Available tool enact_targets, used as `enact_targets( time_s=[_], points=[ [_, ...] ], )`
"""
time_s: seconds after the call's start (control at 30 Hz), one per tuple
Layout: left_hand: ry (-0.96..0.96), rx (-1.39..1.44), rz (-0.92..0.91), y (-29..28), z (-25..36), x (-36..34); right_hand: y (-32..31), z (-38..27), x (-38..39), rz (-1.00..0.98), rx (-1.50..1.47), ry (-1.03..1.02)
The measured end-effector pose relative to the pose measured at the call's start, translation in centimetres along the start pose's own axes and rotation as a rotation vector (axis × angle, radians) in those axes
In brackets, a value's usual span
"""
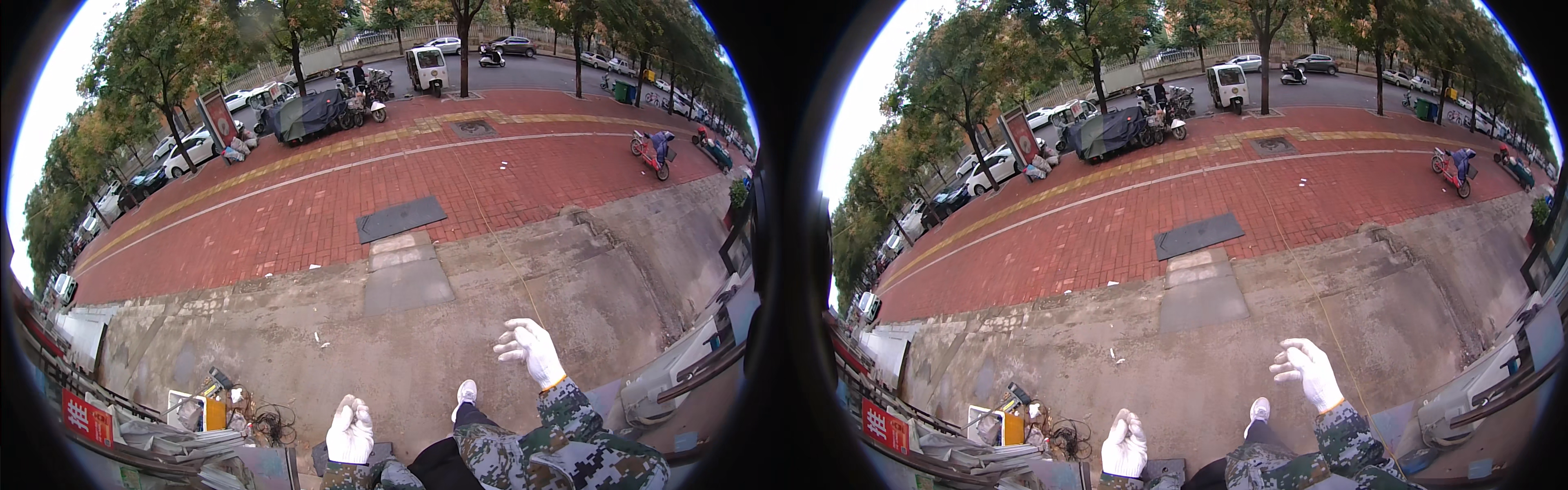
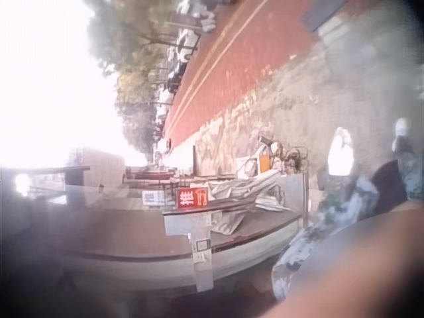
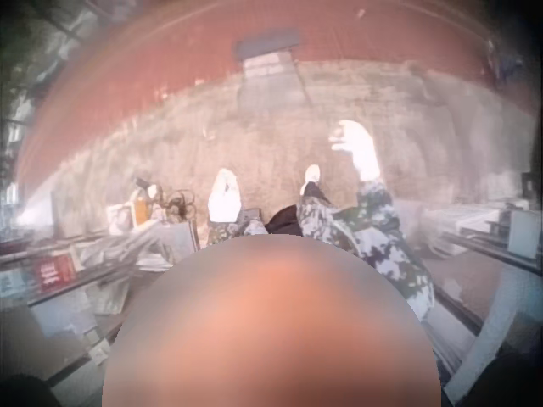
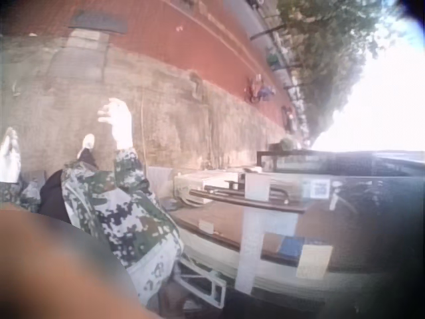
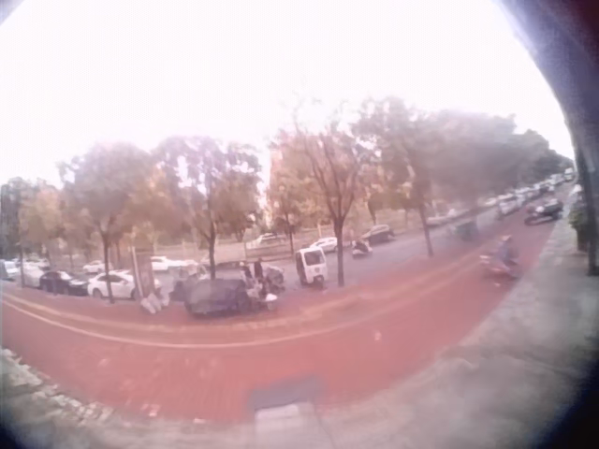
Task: The person removes a battery from a scooter, retrieves a new battery from a parts room, and installs it using a cordless drill. The person then secures the battery terminals with the drill.
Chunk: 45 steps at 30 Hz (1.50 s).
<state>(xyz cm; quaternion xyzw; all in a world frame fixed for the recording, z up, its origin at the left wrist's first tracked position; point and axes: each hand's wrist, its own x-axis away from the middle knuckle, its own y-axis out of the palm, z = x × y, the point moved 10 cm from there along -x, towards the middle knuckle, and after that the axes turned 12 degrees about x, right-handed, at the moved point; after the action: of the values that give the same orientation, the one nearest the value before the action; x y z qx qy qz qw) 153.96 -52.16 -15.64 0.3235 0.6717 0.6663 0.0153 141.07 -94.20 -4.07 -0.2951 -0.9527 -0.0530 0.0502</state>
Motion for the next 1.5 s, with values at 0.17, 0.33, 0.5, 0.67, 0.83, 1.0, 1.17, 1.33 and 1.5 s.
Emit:
enact_targets(
  time_s=[0.17,0.33,0.5,0.67,0.83,1.0,1.17,1.33,1.5],
  points=[
    [0.143,0.064,0.161,-3.6,1.5,-5.8,-2.2,3.0,-7.3,0.002,0.101,0.062],
    [0.061,0.148,0.206,-2.4,-3.2,-11.2,-3.5,0.1,-14.7,0.086,0.233,-0.010],
    [0.200,-0.135,0.279,3.4,-1.4,-16.5,-0.7,-0.5,-19.3,0.058,0.534,0.035],
    [-0.108,-0.248,0.129,8.9,-9.4,-30.2,-9.0,-3.2,-22.4,0.369,0.429,0.002],
    [-0.188,-0.271,0.140,13.7,-15.6,-36.2,-15.6,-2.9,-22.1,0.523,0.365,0.241],
    [-0.256,-0.258,-0.053,19.6,-21.7,-43.4,-19.8,-5.6,-32.1,0.474,0.321,0.016],
    [-0.116,-0.191,-0.041,17.0,-20.2,-44.5,-20.3,-0.2,-38.4,0.396,0.230,0.108],
    [-0.219,-0.185,0.157,10.4,-21.3,-42.5,-20.7,2.7,-41.5,0.404,0.313,0.102],
    [-0.046,-0.329,0.284,9.5,-20.9,-49.4,-20.9,2.0,-49.6,0.347,0.461,0.032]
  ],
)
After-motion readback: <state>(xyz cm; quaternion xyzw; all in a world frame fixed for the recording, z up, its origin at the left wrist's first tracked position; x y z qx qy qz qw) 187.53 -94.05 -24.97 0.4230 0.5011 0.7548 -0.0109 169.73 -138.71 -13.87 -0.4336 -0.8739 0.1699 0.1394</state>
